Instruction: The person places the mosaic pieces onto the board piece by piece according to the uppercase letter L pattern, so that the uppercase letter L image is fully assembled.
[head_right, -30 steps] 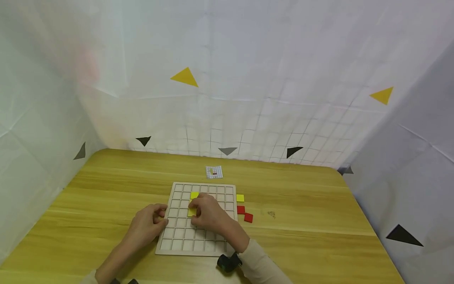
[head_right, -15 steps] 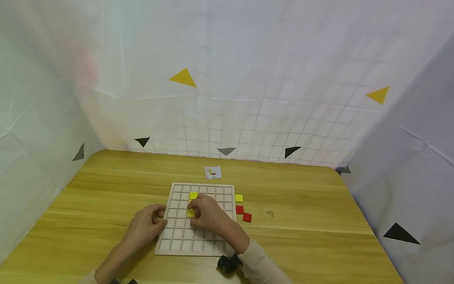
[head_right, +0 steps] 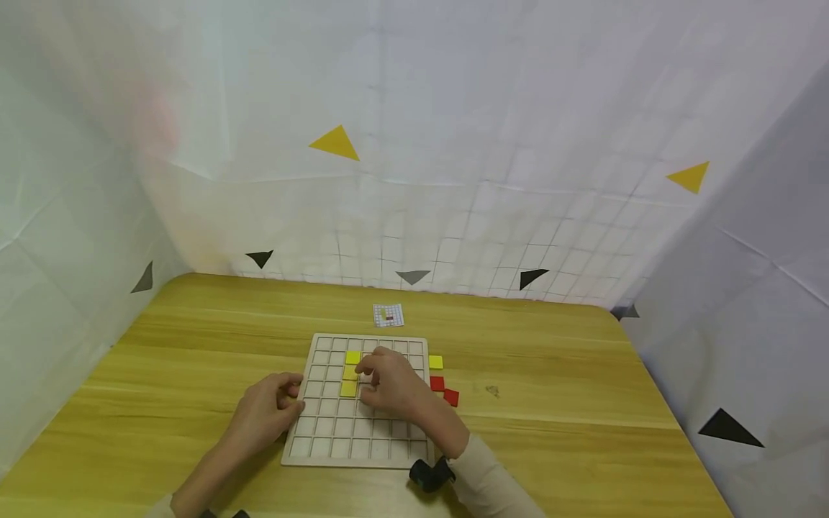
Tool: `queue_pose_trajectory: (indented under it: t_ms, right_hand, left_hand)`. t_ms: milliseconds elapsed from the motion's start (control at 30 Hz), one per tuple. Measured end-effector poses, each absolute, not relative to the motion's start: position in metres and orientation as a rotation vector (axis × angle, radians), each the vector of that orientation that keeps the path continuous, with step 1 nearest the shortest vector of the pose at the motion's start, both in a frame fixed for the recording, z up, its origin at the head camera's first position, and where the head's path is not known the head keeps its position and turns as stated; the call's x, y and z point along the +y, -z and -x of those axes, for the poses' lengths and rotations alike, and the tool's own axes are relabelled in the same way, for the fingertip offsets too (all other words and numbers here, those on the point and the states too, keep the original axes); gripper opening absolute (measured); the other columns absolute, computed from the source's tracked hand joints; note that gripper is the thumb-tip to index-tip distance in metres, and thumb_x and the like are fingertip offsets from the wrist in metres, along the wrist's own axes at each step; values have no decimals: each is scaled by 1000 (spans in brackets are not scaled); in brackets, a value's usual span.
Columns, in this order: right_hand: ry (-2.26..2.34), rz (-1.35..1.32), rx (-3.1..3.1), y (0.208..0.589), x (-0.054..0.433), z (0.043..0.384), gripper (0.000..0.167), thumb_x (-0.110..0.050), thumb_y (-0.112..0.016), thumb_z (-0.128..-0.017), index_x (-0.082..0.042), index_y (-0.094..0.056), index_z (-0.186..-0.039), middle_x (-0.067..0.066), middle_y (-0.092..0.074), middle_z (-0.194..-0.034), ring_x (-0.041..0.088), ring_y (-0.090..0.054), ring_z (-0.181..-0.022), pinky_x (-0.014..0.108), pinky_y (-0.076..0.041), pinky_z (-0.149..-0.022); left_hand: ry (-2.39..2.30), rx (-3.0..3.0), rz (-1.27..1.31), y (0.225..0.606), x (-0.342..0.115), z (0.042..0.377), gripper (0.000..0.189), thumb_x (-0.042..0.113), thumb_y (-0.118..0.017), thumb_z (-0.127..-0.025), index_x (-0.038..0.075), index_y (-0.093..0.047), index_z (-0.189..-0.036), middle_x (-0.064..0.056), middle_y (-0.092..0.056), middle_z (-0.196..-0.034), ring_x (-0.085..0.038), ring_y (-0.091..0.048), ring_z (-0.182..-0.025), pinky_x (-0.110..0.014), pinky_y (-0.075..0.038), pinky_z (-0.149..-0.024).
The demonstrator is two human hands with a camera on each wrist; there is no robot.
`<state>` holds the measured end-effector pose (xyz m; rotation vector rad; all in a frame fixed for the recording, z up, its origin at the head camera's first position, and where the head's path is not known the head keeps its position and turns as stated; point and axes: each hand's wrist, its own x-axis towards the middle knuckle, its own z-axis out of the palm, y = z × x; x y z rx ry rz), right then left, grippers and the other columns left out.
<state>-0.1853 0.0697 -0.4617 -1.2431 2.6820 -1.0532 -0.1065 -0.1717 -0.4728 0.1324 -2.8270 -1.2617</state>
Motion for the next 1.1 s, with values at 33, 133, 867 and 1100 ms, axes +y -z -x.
queue_pose_trajectory:
  t_ms: [33,133,867,1100]
  right_hand:
    - [1053,1242,2688,461,72,186,24,-2,-75,-81,-4,-73,-104,6,-65,-97,18,-63,-78,22,-51,-66]
    - [1047,1240,2697,461,77,187,26,-3,-76,-80,-4,-73,-106,6,-65,-97,19,-63,-78,23,-51,-66]
    - [1145,1169,2744,461,119,202,27,4,-73,-78,4,-71,-105,14,-63,-95,24,-63,-75,25,-53,-63]
    - [1126,1059,2796,458,135,205,28,2,-75,-77,2,-72,-104,14,-62,-95,23,-62,-76,28,-53,-64]
  left_hand:
    - [1264,-2829,-133,473,-171,107,41,3,-76,-83,-2,-66,-122,-2,-63,-94,-13,-62,-79,-33,-52,-68]
    - [1273,-2833,-141,472,-171,107,42,3,-76,-83,-2,-66,-123,-2,-63,-94,-14,-62,-80,-33,-52,-68]
    - [1266,-2860,-200,472,-174,106,45,6,-76,-84,-1,-64,-126,-2,-63,-98,-15,-62,-81,-33,-52,-70]
    - [1270,-2856,-183,471,-171,106,44,6,-75,-84,-1,-65,-125,-3,-63,-97,-15,-61,-81,-32,-51,-69]
